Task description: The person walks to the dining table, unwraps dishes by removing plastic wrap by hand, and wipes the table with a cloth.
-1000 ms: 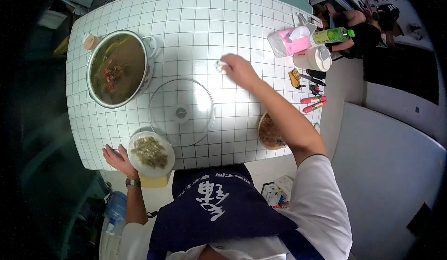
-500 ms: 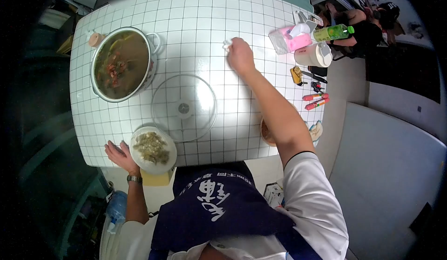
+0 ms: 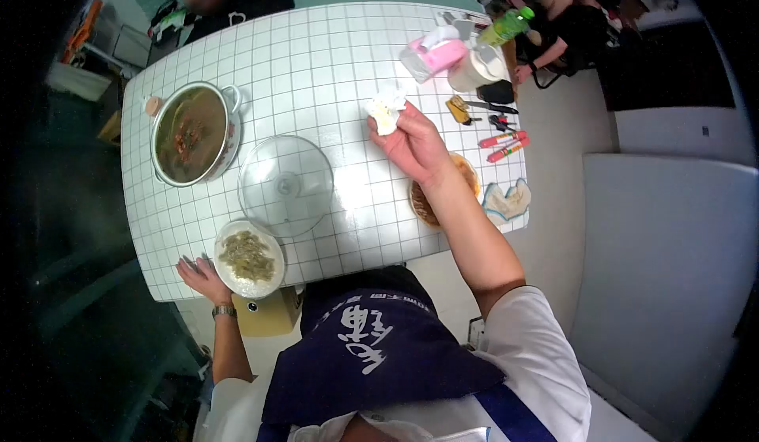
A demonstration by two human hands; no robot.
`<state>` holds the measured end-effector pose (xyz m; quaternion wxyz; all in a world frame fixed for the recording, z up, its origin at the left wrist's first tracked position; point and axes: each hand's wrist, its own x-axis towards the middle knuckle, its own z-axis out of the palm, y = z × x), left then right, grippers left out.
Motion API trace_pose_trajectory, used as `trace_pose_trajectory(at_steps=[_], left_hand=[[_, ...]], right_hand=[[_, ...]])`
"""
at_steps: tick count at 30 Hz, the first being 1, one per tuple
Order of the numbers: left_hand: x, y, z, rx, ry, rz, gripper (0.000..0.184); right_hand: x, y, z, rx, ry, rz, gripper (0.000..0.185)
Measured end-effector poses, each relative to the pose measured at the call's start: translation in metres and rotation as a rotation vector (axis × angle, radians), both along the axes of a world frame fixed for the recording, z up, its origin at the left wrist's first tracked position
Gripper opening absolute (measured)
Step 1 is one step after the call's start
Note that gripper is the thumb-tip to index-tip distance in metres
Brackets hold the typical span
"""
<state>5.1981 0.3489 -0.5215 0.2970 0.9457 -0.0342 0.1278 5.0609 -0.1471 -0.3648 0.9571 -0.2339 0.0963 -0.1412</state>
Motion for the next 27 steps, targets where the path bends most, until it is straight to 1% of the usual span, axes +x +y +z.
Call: trace_pose_trajectory(at_steps=[1, 2, 3, 4, 5, 7, 8, 11, 12, 13, 14, 16, 18, 19, 20, 21, 22, 24, 25, 27], left_hand=[[-0.001, 0.001, -0.001, -0.118, -0.017, 0.000, 0.056], [-0.002, 0.006, 0.001, -0.122, -0.035, -0.024, 0.056], [-0.003, 0.015, 0.005, 0.022, -0.019, -0.013, 0.056], [-0.005, 0.021, 0.008, 0.170, -0.003, 0.002, 0.056], [-0.010, 0.026, 0.012, 0.177, -0.023, -0.013, 0.056], [-0.024, 0.040, 0.019, 0.187, -0.046, 0.065, 0.056], [-0.035, 0.046, 0.017, 0.206, -0.067, 0.122, 0.056], [-0.082, 0.060, 0.017, 0.266, -0.138, 0.181, 0.058], [-0.103, 0.062, 0.015, 0.273, -0.150, 0.188, 0.060], [-0.125, 0.060, 0.013, 0.277, -0.147, 0.152, 0.060], [-0.148, 0.057, 0.010, 0.281, -0.143, 0.114, 0.060], [-0.195, 0.044, 0.005, 0.343, -0.071, -0.041, 0.060], [-0.243, 0.014, 0.009, 0.368, -0.002, -0.171, 0.057], [-0.261, -0.003, 0.013, 0.372, -0.004, -0.185, 0.057], [-0.278, -0.022, 0.020, 0.303, 0.039, -0.308, 0.056], [-0.295, -0.039, 0.026, 0.232, 0.086, -0.432, 0.055], [-0.310, -0.052, 0.034, 0.232, 0.096, -0.452, 0.055], [-0.328, -0.082, 0.045, 0.167, 0.131, -0.617, 0.055], [-0.332, -0.093, 0.044, 0.158, 0.125, -0.637, 0.055], [-0.337, -0.113, 0.045, 0.126, 0.136, -0.790, 0.056]], right_hand=[[-0.014, 0.000, 0.004, -0.005, -0.019, -0.019, 0.023], [-0.030, -0.001, 0.006, -0.001, -0.067, 0.002, 0.023], [-0.050, 0.000, 0.008, 0.004, -0.115, 0.021, 0.024], [-0.074, 0.008, 0.021, 0.020, 0.046, -0.145, 0.025], [-0.098, 0.003, 0.020, -0.008, -0.105, -0.072, 0.025], [-0.154, 0.003, 0.026, -0.055, -0.110, -0.148, 0.027], [-0.187, 0.004, 0.027, -0.062, -0.058, -0.207, 0.028], [-0.290, 0.010, 0.016, -0.111, 0.091, -0.412, 0.030], [-0.322, 0.014, 0.013, -0.099, 0.099, -0.473, 0.030], [-0.352, 0.019, 0.009, -0.087, 0.109, -0.537, 0.029], [-0.383, 0.024, 0.004, -0.071, 0.089, -0.540, 0.029], [-0.441, 0.032, -0.011, -0.065, 0.121, -0.646, 0.028], [-0.490, 0.037, -0.028, -0.036, 0.131, -0.688, 0.027], [-0.510, 0.040, -0.032, -0.023, 0.159, -0.724, 0.027], [-0.518, 0.047, -0.021, -0.017, 0.232, -0.768, 0.027], [-0.530, 0.048, -0.021, -0.020, 0.244, -0.786, 0.027], [-0.540, 0.045, -0.024, -0.043, 0.251, -0.773, 0.027], [-0.546, 0.038, -0.022, -0.065, 0.257, -0.771, 0.027], [-0.545, 0.032, -0.021, -0.072, 0.254, -0.793, 0.027], [-0.542, 0.025, -0.020, -0.094, 0.259, -0.766, 0.028]])
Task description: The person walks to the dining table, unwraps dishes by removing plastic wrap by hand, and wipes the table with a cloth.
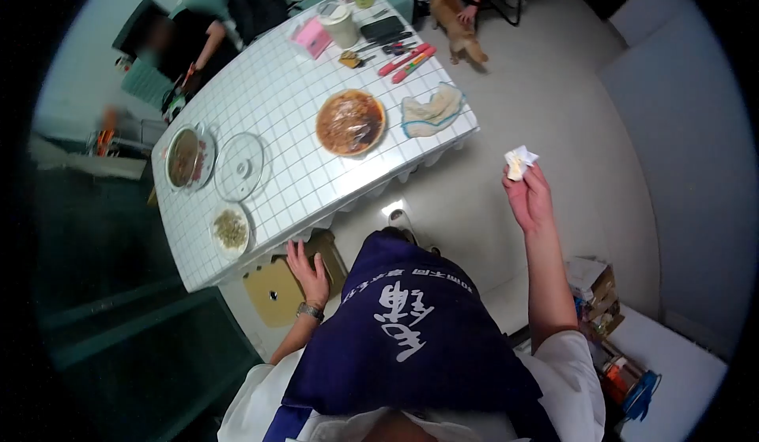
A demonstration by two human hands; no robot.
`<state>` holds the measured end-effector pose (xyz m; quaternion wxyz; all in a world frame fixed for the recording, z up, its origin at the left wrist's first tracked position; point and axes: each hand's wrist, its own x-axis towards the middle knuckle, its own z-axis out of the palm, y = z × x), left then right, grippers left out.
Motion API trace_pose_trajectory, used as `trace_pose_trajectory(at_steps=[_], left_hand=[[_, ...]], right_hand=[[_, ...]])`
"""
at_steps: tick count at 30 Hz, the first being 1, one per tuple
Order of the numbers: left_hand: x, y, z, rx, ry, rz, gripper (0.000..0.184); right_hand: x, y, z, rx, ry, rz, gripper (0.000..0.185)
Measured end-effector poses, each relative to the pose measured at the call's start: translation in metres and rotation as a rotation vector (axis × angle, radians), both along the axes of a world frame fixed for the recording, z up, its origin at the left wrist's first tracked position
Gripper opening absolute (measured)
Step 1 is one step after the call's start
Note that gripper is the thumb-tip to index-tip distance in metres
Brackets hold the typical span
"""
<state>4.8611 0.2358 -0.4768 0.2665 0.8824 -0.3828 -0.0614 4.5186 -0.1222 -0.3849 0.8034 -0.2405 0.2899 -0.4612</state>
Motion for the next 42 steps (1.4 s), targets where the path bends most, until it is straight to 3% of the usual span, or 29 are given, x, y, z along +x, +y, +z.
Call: trace_pose_trajectory(at_steps=[4, 16, 20, 26, 28, 33, 42], left_hand=[[0.001, -0.048, 0.002, -0.034, 0.040, -0.167, 0.056], [0.024, -0.129, 0.002, -0.001, 0.077, -0.166, 0.062], [0.022, -0.137, 0.001, 0.032, 0.111, -0.066, 0.063], [0.019, -0.169, -0.026, 0.040, 0.061, 0.167, 0.063], [0.016, -0.195, -0.045, 0.060, 0.049, 0.411, 0.063], [0.012, -0.234, -0.053, 0.167, 0.022, 0.712, 0.061], [0.010, -0.242, -0.067, 0.331, -0.182, 0.803, 0.059]], right_hand=[[0.006, -0.011, -0.004, 0.009, 0.018, -0.025, 0.028], [0.034, -0.074, -0.036, 0.094, 0.123, -0.041, 0.025], [0.055, -0.096, -0.035, 0.154, 0.216, -0.003, 0.027], [0.041, -0.179, -0.080, 0.177, 0.159, 0.018, 0.026], [0.034, -0.220, -0.109, 0.172, 0.177, 0.054, 0.025], [0.038, -0.297, -0.158, 0.203, 0.322, 0.137, 0.024], [0.118, -0.367, -0.313, 0.238, 0.730, 0.451, 0.024]])
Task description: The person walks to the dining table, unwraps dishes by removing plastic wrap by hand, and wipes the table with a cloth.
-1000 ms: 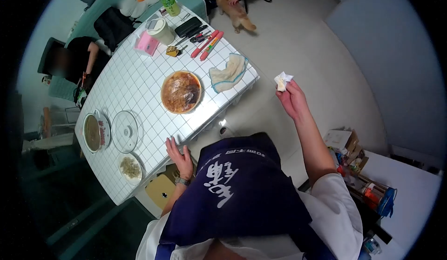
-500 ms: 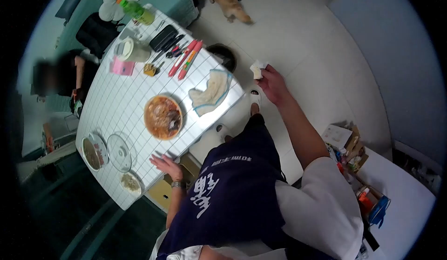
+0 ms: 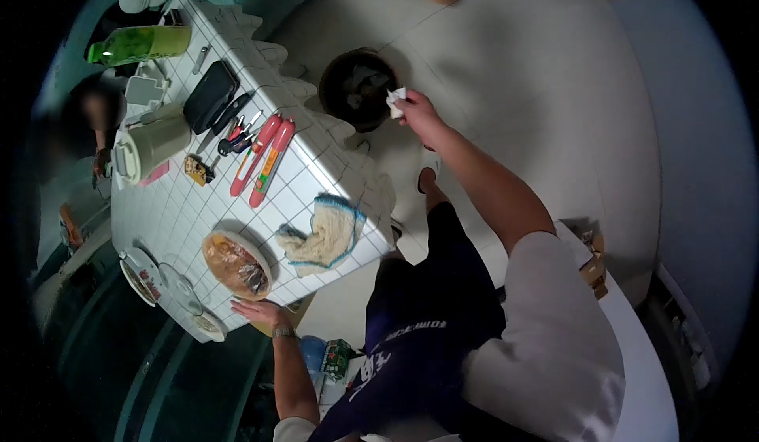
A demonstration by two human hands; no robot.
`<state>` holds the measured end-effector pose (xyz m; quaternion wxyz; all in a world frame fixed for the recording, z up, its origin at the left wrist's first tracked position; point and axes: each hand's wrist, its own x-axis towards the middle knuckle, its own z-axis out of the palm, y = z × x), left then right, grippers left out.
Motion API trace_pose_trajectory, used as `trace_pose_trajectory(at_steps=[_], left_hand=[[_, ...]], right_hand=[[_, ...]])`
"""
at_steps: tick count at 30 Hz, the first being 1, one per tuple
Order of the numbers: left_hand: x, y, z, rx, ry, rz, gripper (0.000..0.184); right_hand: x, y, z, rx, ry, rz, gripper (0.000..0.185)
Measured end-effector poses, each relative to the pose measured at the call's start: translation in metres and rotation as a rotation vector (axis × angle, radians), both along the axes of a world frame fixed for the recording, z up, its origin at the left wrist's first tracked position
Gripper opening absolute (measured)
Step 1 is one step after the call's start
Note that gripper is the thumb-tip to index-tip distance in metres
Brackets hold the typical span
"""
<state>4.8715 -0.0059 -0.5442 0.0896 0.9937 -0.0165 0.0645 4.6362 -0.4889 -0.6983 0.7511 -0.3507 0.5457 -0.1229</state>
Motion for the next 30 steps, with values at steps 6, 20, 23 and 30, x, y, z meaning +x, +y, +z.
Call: trace_pose_trajectory(at_steps=[6, 20, 23, 30], left_hand=[[0.010, 0.032, -0.018, -0.220, -0.088, -0.093, 0.058], [-0.002, -0.007, 0.004, -0.155, -0.035, 0.011, 0.057], [-0.005, -0.007, 0.011, -0.157, -0.019, 0.010, 0.057], [-0.006, 0.005, 0.014, -0.219, -0.010, -0.062, 0.060]], right_hand=[[0.052, -0.008, -0.081, -0.174, 0.349, 0.357, 0.044], [0.047, 0.147, 0.227, -1.519, -0.146, 0.984, 0.019], [0.045, 0.158, 0.210, -1.468, -0.100, 0.994, 0.019], [0.081, 0.158, 0.206, -1.641, 0.050, 0.703, 0.021]])
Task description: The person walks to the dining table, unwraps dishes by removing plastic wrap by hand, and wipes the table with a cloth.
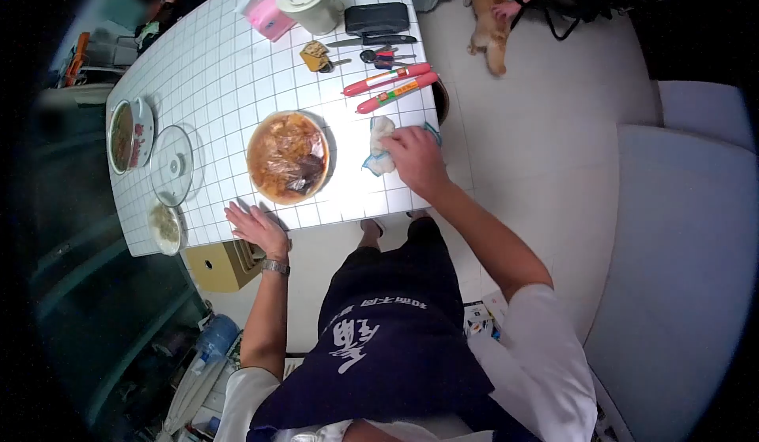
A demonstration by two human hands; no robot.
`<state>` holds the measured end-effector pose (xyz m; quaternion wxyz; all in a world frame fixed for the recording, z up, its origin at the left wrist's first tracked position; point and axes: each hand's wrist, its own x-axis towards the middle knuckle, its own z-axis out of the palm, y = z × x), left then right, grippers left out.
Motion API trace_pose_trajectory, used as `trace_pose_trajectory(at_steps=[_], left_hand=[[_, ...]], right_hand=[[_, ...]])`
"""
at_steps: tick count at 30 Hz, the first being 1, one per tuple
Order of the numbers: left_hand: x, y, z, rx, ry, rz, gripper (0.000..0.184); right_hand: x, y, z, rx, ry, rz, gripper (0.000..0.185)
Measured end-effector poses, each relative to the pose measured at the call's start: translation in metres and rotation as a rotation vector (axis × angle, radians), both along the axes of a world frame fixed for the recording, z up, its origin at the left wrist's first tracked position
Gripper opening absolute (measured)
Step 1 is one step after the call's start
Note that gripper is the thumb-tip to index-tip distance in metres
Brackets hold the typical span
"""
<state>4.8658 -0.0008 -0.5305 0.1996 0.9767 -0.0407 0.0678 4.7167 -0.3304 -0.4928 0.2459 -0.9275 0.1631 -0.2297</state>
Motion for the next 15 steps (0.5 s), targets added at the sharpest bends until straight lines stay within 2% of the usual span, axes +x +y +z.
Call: trace_pose_trajectory(at_steps=[2, 3, 6, 13, 15], left_hand=[[0.002, 0.007, 0.005, -0.142, 0.057, -0.090, 0.062], [0.003, 0.014, 0.009, -0.189, 0.102, -0.125, 0.063], [-0.004, 0.030, 0.015, -0.254, 0.153, -0.183, 0.063], [-0.022, 0.051, 0.022, -0.319, 0.209, -0.227, 0.060], [-0.025, 0.051, 0.025, -0.310, 0.213, -0.237, 0.060]], right_hand=[[0.017, -0.003, -0.012, -0.138, -0.003, 0.178, 0.022], [0.024, -0.009, -0.018, -0.153, 0.069, 0.140, 0.024], [0.053, -0.021, -0.012, -0.121, 0.053, -0.007, 0.021], [0.089, -0.025, -0.017, -0.162, 0.027, -0.094, 0.023], [0.093, -0.024, -0.012, -0.066, 0.109, -0.123, 0.025]])
